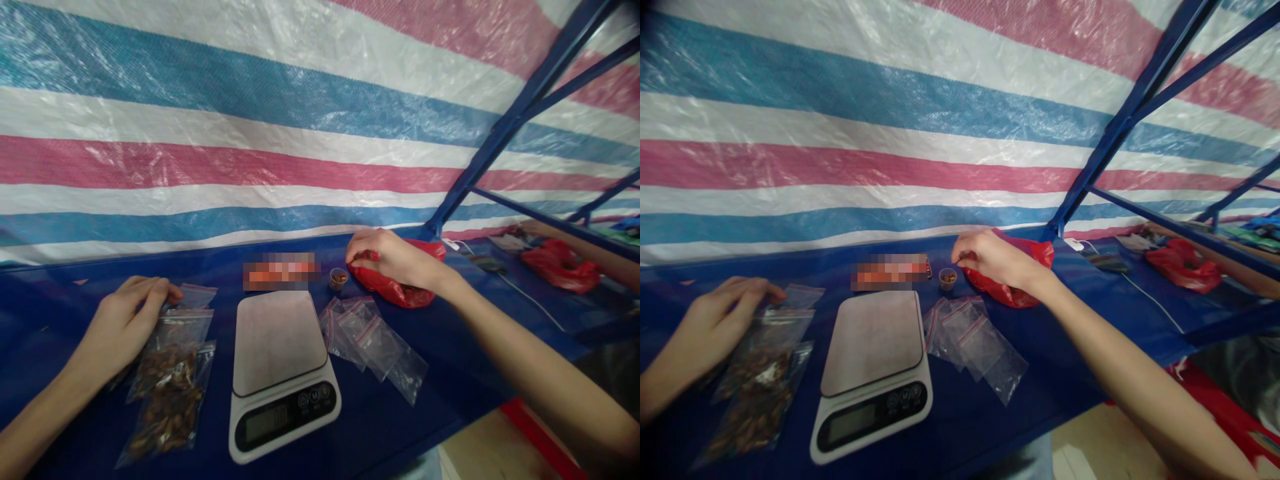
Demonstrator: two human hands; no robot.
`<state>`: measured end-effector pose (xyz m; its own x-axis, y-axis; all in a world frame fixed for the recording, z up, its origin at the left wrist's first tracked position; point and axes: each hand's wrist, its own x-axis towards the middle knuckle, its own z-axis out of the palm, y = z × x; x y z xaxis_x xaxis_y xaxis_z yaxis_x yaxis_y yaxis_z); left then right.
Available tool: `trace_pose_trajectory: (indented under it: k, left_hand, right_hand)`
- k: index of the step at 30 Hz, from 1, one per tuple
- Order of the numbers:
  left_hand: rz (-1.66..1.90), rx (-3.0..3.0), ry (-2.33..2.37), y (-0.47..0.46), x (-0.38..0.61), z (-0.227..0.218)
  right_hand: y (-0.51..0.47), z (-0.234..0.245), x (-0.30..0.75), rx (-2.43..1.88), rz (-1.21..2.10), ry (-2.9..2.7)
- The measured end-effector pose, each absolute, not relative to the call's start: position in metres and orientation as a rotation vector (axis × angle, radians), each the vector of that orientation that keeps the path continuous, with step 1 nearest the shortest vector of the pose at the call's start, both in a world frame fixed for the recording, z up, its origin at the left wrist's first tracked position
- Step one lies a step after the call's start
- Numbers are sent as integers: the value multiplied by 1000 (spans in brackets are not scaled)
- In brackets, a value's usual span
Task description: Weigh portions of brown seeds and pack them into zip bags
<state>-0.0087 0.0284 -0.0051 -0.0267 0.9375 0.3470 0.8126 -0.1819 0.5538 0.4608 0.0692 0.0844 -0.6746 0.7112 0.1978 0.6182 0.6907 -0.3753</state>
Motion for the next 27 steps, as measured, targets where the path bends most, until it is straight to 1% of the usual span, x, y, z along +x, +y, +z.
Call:
trace_pose_trajectory:
  k: [6, 11, 15, 17, 21, 27]
  left_hand:
    - [968, 2067, 1886, 26, -8, -3]
    - [1026, 2086, 1862, 23, -2, 1]
    - [1049, 2085, 1853, 22, 2, 3]
    - [1031, 2075, 1875, 23, 2, 3]
    - [969, 2051, 1896, 24, -1, 3]
    - [963, 2027, 1909, 24, -4, 1]
  right_hand:
    - [81, 59, 437, -1030, 531, -2626]
    - [78, 59, 443, -1037, 568, -2588]
    - [73, 60, 447, -1000, 682, -2529]
    - [71, 59, 448, -983, 663, -2493]
    - [65, 55, 449, -1019, 519, -2393]
    - [55, 50, 450, -971, 497, -2435]
